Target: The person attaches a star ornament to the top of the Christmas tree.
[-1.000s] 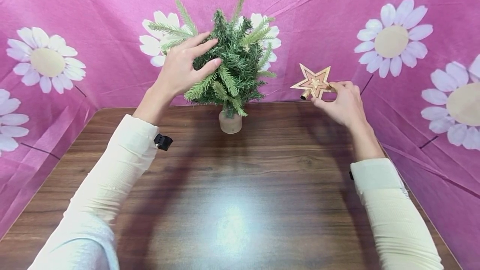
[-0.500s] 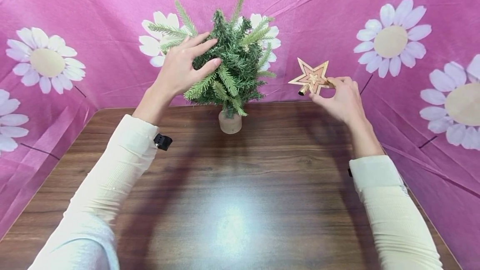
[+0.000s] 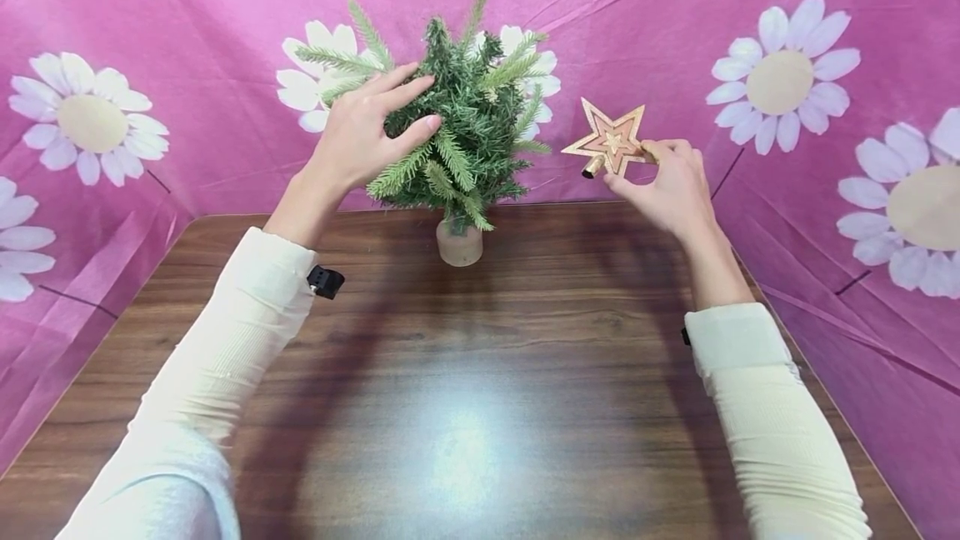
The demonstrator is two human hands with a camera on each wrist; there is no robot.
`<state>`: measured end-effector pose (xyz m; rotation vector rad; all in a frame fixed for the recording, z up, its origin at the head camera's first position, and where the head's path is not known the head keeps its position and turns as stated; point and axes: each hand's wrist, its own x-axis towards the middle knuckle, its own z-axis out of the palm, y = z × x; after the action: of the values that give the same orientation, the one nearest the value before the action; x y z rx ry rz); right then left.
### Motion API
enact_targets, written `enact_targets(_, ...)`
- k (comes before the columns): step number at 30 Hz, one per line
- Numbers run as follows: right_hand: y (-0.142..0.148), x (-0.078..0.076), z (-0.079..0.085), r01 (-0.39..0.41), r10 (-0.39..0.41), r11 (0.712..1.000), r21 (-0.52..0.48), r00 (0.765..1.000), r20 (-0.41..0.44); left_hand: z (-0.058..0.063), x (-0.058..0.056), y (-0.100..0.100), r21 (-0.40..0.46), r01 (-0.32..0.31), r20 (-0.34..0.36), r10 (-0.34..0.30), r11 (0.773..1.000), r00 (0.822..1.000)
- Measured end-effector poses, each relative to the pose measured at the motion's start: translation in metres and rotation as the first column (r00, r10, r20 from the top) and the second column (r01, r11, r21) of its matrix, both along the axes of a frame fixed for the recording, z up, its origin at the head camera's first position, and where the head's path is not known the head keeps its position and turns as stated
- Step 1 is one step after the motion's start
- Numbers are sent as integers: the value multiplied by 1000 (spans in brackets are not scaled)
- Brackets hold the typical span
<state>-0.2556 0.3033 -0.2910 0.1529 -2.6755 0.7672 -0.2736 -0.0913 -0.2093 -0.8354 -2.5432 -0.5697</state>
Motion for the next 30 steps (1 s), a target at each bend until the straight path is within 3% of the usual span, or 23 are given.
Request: enact_targets(30,-14,-7,16,46,-50,996,-75,997,-55,1,0,0,-20,-3,11,4,1000,1000)
